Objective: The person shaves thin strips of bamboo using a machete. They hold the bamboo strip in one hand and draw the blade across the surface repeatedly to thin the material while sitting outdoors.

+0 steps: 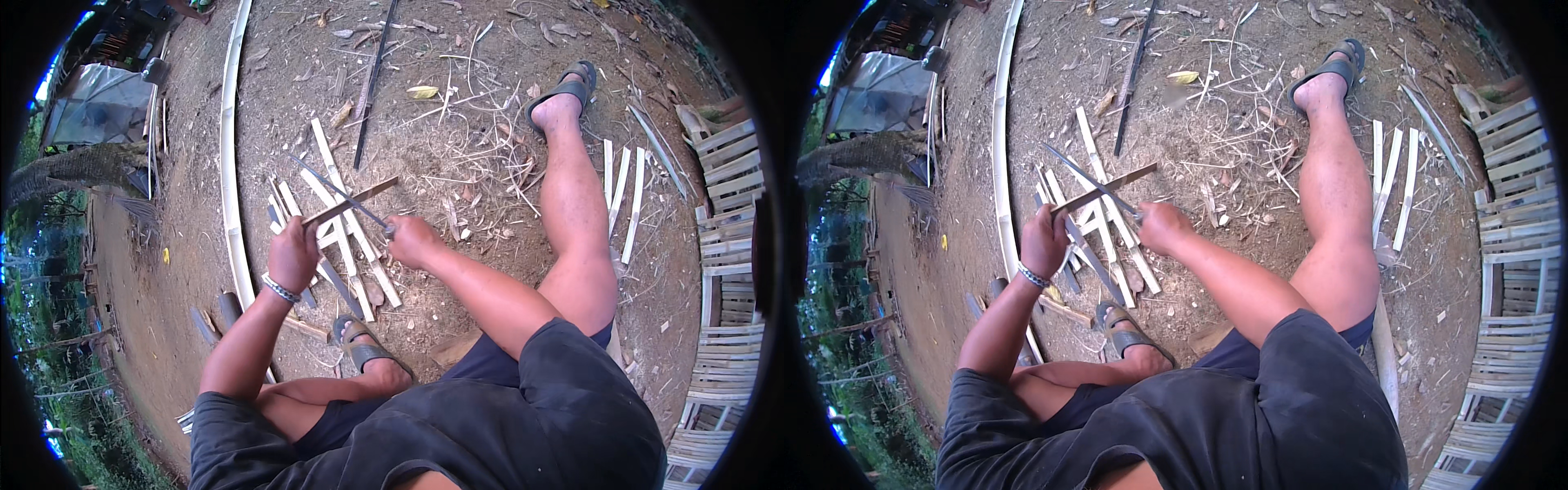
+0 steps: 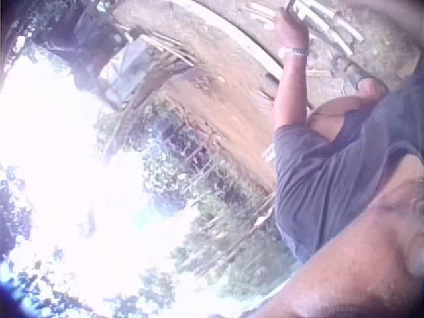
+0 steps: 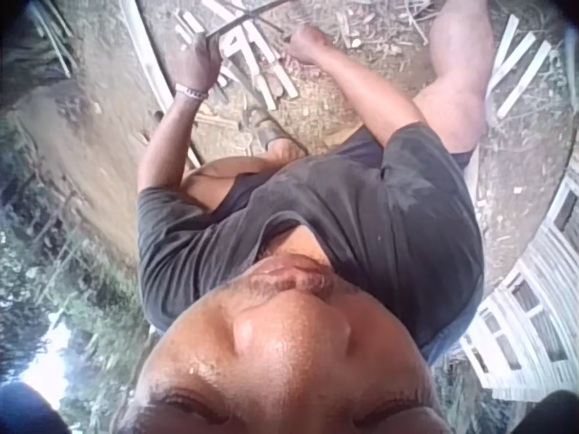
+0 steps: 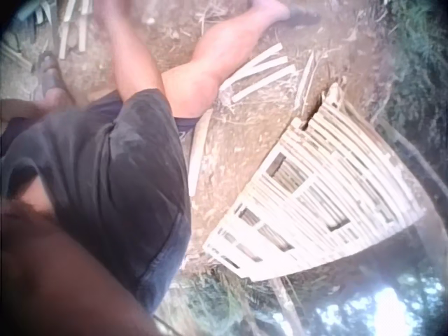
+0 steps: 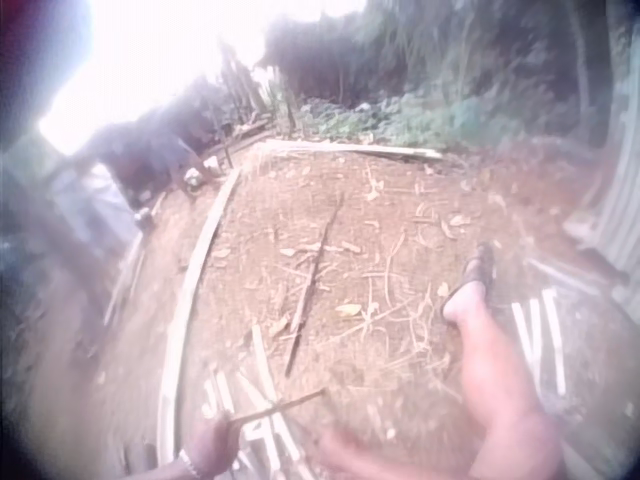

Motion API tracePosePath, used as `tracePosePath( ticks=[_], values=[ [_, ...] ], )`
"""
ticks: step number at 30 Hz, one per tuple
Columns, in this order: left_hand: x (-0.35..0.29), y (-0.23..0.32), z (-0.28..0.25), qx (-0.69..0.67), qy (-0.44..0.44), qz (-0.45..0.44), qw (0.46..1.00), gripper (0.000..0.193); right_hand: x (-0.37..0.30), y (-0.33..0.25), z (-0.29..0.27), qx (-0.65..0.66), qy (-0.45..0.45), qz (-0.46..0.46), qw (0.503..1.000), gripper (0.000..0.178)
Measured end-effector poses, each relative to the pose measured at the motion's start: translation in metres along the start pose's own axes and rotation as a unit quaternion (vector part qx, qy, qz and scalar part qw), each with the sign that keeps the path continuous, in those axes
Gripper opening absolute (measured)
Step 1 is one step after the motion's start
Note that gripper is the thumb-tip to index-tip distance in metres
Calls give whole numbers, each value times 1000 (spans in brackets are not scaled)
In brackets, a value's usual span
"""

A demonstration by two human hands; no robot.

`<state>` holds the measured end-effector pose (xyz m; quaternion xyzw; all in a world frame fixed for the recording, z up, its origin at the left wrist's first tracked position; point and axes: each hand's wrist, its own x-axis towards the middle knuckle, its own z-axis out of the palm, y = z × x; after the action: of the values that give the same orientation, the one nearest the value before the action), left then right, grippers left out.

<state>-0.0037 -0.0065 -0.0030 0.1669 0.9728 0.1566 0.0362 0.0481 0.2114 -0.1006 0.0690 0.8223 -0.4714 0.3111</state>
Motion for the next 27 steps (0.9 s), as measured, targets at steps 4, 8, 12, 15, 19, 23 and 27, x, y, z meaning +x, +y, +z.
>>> tracePosePath(
  ticks=[4,8,12,15,19,23,27],
  values=[
    [-3,-10,2,21,48,57,997,20,-22,-23,14,-106,100,-127,981,52],
    [6,-4,1,-29,14,-5,999,22,-7,17,-9,68,-5,77,995,50],
    [-2,-14,-1,-13,18,-10,1000,22,-32,-20,5,-31,-14,-24,999,40],
    [6,0,1,-38,10,-1,999,22,-6,14,11,-62,77,-77,992,36],
    [10,12,0,-8,21,2,1000,21,27,71,-10,-8,32,94,995,27],
    [20,11,-8,-32,48,23,998,17,-17,-15,-16,14,-35,19,999,26],
    [17,7,-2,-33,13,22,999,18,29,88,-5,4,29,62,998,31]
  ],
)
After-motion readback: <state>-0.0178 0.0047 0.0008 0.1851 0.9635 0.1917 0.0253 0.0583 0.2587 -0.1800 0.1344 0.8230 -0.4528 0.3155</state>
